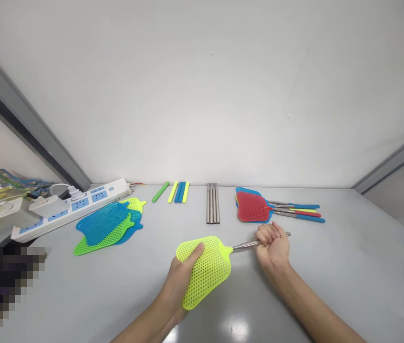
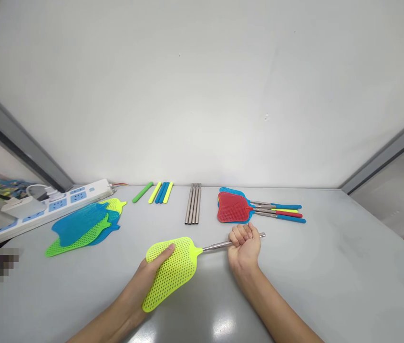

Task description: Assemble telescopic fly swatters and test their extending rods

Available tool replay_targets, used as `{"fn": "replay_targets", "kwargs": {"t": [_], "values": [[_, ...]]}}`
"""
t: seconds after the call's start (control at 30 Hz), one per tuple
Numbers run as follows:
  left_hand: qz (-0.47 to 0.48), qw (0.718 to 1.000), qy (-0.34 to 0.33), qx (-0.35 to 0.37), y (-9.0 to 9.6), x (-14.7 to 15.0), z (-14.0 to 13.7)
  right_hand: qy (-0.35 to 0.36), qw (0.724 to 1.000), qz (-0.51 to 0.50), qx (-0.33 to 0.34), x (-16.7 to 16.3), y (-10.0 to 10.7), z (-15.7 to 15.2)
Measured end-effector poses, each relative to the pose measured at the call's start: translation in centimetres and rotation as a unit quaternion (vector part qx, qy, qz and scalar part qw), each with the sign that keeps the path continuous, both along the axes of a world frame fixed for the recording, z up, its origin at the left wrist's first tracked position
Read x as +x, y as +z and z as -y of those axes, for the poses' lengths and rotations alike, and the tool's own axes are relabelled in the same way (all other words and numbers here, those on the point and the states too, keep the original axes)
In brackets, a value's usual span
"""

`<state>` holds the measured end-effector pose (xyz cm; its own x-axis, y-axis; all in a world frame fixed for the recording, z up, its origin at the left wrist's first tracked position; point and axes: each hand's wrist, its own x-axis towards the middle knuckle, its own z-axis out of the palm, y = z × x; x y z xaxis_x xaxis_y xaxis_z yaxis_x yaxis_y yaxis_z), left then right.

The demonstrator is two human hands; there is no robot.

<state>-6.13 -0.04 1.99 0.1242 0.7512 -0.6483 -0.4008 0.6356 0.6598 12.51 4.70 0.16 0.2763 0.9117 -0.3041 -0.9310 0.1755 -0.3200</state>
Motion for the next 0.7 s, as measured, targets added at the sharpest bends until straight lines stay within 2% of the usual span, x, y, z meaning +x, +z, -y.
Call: {"fn": "replay_targets", "kwargs": {"t": [0.17,0.33,0.7], "values": [[0.016,1.000,-0.025,0.003,0.0,-0.6,-0.5,-0.006,1.000,0.021,0.000,-0.2,0.6,0.3],[0.064,0.997,-0.050,0.012,-0.3,-0.6,-0.4,0.015,0.999,0.037,0.032,0.5,1.6,0.5],[0.048,0.997,-0.058,-0.006,-0.1,-1.2,-1.3,0.030,1.000,-0.008,0.002,0.3,1.5,0.0]]}}
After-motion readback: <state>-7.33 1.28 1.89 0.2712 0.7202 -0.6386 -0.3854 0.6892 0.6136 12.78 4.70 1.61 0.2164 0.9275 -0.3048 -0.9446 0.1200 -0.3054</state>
